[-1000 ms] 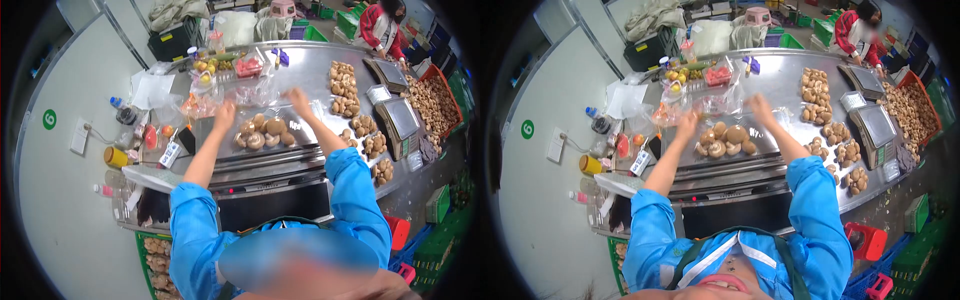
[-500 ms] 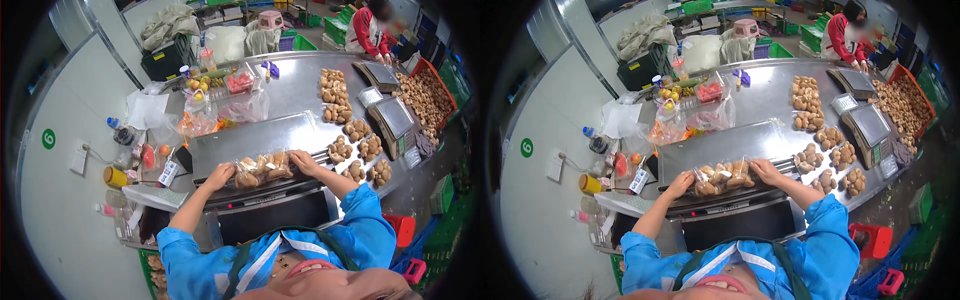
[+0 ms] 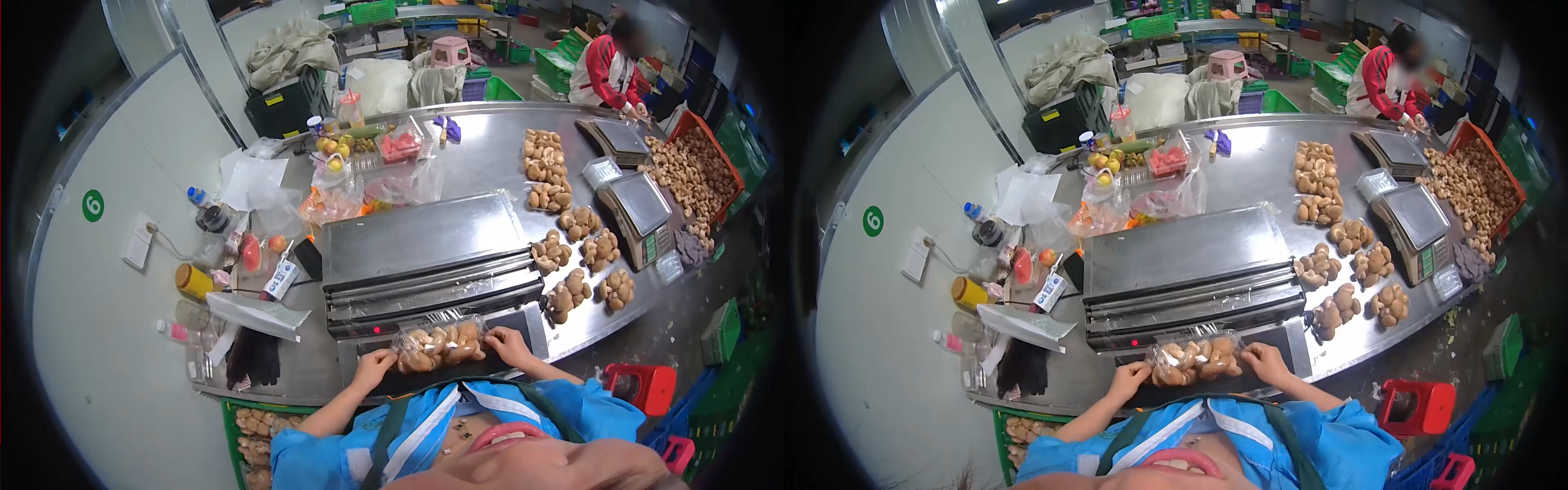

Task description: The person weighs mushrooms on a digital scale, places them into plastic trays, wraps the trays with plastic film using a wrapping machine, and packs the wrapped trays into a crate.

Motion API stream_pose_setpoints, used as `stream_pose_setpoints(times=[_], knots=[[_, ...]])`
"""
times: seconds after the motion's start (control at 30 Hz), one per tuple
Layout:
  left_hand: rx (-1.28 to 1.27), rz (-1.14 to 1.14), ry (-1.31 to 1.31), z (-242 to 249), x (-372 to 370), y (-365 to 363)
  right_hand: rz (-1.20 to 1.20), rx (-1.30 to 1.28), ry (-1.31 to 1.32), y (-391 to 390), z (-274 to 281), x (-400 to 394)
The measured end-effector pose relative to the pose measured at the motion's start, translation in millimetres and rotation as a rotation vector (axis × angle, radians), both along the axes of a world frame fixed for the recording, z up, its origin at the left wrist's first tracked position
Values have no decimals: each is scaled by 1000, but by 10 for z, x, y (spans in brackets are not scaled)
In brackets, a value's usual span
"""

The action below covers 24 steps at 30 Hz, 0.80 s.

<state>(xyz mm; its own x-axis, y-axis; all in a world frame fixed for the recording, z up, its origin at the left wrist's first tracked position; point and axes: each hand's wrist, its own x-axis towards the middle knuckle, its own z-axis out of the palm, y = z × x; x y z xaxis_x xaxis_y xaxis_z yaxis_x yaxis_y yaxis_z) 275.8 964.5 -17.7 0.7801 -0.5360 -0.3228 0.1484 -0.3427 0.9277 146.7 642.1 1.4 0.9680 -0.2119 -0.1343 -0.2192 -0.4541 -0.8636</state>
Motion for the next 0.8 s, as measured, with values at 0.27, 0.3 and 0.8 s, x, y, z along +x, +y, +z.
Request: stream_pose_setpoints(times=[0.27,0.3,0.8], knots=[[-126,206,649,16,-650,637,-316,775,427,-118,350,-718],[-88,216,605,-532,-995,834,-172,570,406,-263,-471,-1071],[-826,123,985,314,-1529,-705,873,491,265,752,93,-612]])
